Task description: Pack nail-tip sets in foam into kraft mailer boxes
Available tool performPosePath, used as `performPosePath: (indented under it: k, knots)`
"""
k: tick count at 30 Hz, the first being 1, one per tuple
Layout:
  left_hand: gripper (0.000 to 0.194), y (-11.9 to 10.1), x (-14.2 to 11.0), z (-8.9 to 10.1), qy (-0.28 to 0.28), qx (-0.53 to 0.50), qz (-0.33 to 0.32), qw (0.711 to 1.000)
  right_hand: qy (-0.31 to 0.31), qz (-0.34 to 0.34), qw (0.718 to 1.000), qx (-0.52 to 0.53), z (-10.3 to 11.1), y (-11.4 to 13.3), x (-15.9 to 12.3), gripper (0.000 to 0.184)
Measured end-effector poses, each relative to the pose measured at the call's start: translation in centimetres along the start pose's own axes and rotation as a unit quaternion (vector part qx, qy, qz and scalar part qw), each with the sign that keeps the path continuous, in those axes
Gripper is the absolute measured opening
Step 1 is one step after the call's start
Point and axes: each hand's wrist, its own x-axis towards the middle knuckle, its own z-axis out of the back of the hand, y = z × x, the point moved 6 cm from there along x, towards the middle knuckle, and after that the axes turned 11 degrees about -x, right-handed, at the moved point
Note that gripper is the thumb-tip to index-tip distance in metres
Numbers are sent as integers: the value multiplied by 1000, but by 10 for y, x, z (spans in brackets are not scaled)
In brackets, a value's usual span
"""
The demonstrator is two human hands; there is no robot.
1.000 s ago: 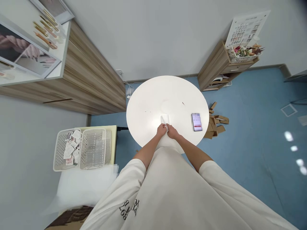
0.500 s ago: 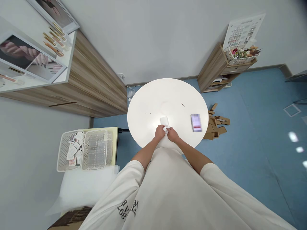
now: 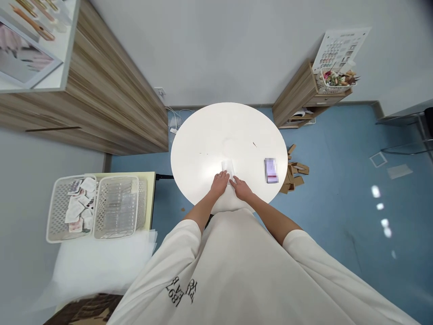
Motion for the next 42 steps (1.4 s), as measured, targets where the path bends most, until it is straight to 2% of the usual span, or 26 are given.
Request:
performPosePath:
  k: [3, 7, 12, 18, 24, 29, 31, 33, 36, 39, 42]
  knots:
    - [60, 0, 4, 0, 5, 3, -6, 1000, 5, 15, 1000, -9, -2, -2, -4, 72]
    - [58, -1, 6, 5, 14, -9, -14, 1000, 5, -3, 1000, -14, 1, -1, -6, 75]
    - [54, -3, -3, 11, 44, -3, -14, 999, -36, -15, 999, -25, 11, 10, -9, 55]
    - [58, 6, -28, 8, 50, -49, 48, 996, -49, 12, 998, -35, 15, 19, -11, 39]
    - [41, 19, -37, 10, 5, -178, 73, 981, -35, 52, 997, -43, 31, 13, -2, 34]
    - [43, 21, -38, 12, -88, -297, 159, 938, -22, 30, 999, -30, 54, 4, 27, 36]
    - [46, 19, -41, 10, -112, -310, 190, 925, -22, 19, 999, -25, 61, 2, 42, 35]
    - [52, 18, -46, 8, -131, -277, 200, 931, -21, 9, 1000, -16, 65, -1, 57, 33]
    - [59, 10, -53, 4, -126, -161, 138, 969, -9, -7, 1000, -1, 67, -5, 76, 32]
    - [63, 4, -56, -6, -67, -58, 70, 994, 1, -14, 1000, 11, 65, -7, 88, 33]
    - [71, 2, -52, -16, -7, 9, 34, 999, -10, -22, 999, 31, 63, -9, 93, 32]
